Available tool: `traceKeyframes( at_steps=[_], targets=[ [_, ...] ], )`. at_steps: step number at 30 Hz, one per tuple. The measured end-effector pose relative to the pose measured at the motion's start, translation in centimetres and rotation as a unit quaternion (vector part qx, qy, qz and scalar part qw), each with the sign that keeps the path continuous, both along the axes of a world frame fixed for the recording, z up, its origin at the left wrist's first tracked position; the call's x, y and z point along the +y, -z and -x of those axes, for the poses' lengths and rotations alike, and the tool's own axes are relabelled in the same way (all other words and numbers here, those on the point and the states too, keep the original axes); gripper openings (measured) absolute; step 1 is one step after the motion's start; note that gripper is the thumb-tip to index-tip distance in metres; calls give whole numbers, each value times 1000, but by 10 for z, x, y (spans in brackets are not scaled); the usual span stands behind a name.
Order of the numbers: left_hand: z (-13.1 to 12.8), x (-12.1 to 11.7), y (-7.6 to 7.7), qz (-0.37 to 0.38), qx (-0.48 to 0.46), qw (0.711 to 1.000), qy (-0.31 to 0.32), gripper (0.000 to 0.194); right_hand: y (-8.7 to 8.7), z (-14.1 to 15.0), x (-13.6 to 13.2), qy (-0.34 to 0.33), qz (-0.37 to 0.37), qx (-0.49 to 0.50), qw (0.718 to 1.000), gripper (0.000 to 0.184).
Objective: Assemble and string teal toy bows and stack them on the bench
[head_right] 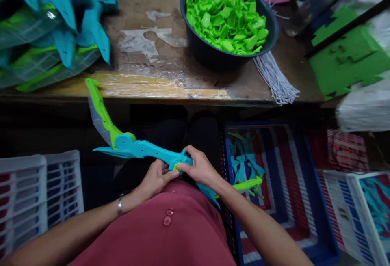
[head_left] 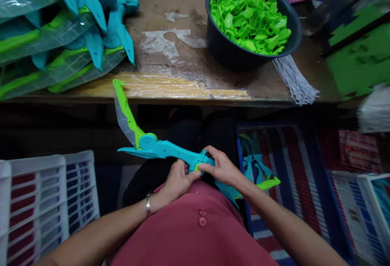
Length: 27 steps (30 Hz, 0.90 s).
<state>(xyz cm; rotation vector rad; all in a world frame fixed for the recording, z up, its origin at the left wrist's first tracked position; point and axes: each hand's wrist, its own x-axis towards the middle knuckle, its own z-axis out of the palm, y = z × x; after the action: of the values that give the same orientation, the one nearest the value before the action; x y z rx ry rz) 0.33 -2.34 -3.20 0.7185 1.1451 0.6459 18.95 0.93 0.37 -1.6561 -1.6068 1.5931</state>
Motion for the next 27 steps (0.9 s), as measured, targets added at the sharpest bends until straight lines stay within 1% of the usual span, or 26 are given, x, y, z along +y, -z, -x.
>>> traceKeyframes(
  at_steps=[2,5,8,10,11,13,15,16,18,20,21,22,23,24,25,27],
  targets=[
    [-1,2,-3,-2,27,1000,15,41,-1,0,3,-6,-1,-20,1000,23],
    [-2,5,-10,6,9,1000,24,43,-1,-2,4,-9,6,-6,1000,24],
    [1,4,-16,12,-34,999,28,45,-1,-5,-1,0,23,21,1000,29],
    [8,2,-17,7,-72,997,30,50,-3,-7,-9,17,11,0,1000,36],
    [12,0,-17,7,-101,994,34,55,-6,-8,-13,26,4,-18,999,37],
    [22,-4,-16,7,-173,984,51,68,-12,-11,-21,47,6,-40,998,30],
    [30,-5,-15,-11,-219,972,81,78,-17,-14,-27,59,53,-12,997,27],
    [32,-5,-15,-33,-220,970,98,81,-19,-16,-29,54,90,22,994,29],
    [33,0,-14,-97,-190,969,128,82,-21,-19,-27,11,172,100,980,37],
    [31,7,-16,-169,-162,959,158,67,-22,-19,-22,-58,238,150,958,45],
    [30,10,-17,-205,-158,949,178,58,-23,-18,-18,-94,254,159,949,49],
    [29,14,-19,-238,-158,937,201,52,-26,-17,-12,-128,254,154,946,50],
    [30,17,-21,-262,-154,927,219,49,-30,-15,-6,-162,239,132,948,50],
    [31,19,-24,-272,-144,923,229,49,-36,-14,2,-201,208,94,953,50],
    [33,20,-26,-268,-125,927,231,51,-45,-13,12,-241,166,42,955,49],
    [39,21,-27,-213,-73,952,209,50,-71,-16,37,-303,52,-70,949,45]
  ],
)
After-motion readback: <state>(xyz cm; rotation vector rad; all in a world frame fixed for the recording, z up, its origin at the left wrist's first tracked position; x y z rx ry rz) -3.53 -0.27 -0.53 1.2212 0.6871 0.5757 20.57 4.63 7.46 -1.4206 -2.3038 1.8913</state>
